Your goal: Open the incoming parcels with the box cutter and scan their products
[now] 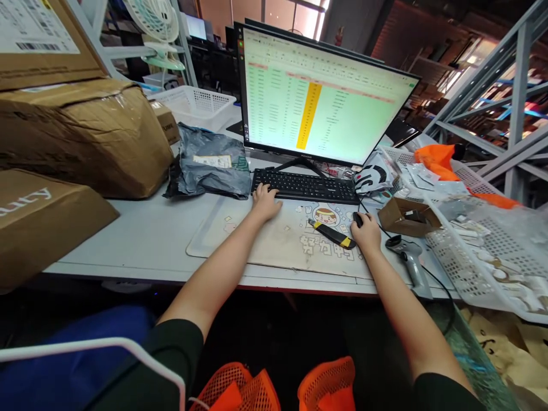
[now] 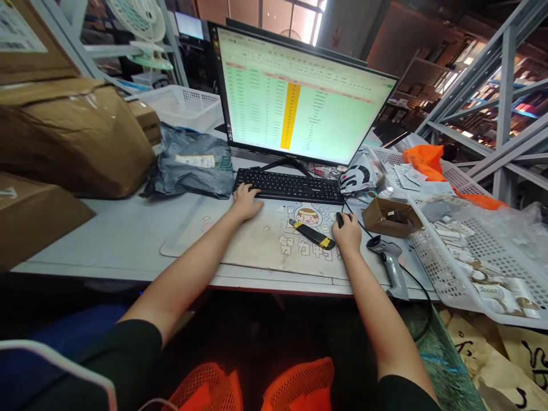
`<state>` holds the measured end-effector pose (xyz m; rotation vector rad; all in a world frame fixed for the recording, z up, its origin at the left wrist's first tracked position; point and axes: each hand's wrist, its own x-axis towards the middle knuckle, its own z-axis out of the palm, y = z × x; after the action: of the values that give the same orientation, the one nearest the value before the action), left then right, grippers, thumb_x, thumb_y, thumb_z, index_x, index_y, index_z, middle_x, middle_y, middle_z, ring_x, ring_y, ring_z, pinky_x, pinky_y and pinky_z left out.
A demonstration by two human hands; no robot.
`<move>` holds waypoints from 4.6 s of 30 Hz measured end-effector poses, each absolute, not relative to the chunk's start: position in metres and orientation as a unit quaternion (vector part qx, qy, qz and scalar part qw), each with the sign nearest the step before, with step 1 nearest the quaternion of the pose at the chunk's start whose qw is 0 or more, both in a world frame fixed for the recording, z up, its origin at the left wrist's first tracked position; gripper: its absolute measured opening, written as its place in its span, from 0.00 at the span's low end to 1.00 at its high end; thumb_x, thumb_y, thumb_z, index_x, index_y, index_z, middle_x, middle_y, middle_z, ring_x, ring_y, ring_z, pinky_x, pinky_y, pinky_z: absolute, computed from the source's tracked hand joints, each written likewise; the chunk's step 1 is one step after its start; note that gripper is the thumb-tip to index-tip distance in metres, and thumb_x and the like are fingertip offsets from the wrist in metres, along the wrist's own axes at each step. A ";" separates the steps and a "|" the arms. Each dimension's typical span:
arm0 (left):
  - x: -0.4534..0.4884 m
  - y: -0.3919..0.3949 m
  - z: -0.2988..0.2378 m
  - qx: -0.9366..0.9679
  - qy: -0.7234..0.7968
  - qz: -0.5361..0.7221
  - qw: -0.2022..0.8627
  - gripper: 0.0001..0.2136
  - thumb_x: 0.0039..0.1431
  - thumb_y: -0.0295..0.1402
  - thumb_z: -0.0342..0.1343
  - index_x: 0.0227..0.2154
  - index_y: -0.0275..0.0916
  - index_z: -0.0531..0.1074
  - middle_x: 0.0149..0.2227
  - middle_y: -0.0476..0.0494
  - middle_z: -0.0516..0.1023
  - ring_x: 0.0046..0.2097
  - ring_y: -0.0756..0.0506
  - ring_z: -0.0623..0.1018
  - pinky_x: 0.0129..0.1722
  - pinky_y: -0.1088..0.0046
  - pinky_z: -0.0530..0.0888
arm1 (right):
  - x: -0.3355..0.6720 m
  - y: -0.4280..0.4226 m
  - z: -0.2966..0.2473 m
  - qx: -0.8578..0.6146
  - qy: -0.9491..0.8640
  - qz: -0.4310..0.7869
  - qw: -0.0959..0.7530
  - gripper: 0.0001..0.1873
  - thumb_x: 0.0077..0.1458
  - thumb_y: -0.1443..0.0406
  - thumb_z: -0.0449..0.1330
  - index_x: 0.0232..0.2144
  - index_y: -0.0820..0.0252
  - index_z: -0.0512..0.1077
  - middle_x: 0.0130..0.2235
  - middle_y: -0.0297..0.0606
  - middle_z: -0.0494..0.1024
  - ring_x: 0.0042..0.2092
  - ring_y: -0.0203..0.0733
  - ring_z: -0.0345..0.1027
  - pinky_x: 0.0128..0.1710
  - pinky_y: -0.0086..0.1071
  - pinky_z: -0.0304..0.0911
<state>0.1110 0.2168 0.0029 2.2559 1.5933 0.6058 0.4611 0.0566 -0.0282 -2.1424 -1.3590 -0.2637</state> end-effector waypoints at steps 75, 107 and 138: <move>0.115 0.214 -0.003 0.829 0.523 0.196 0.028 0.30 0.72 0.48 0.49 0.71 0.39 0.65 0.78 0.35 0.44 0.78 0.32 0.46 0.75 0.41 0.50 | 0.472 0.066 -0.038 -0.778 -0.521 -0.105 0.336 0.30 0.57 0.56 0.54 0.55 0.65 0.78 0.58 0.56 0.75 0.58 0.58 0.70 0.62 0.49 0.64; 0.124 0.224 -0.007 0.829 0.527 0.184 0.043 0.30 0.71 0.50 0.49 0.71 0.45 0.65 0.79 0.37 0.43 0.76 0.26 0.51 0.70 0.30 0.53 | 0.474 0.066 -0.039 -0.789 -0.506 -0.103 0.333 0.30 0.54 0.58 0.56 0.56 0.64 0.79 0.59 0.54 0.75 0.58 0.58 0.69 0.62 0.49 0.64; 0.124 0.223 -0.009 0.825 0.526 0.206 0.025 0.29 0.70 0.43 0.49 0.69 0.35 0.66 0.74 0.32 0.58 0.75 0.31 0.55 0.74 0.39 0.52 | 0.470 0.066 -0.035 -0.789 -0.507 -0.107 0.331 0.32 0.53 0.60 0.56 0.58 0.68 0.75 0.57 0.58 0.75 0.58 0.59 0.68 0.63 0.51 0.64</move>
<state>0.1241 0.2234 -0.0087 2.5513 1.6272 0.6369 0.4703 0.0659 -0.0346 -2.0627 -1.3253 -0.2803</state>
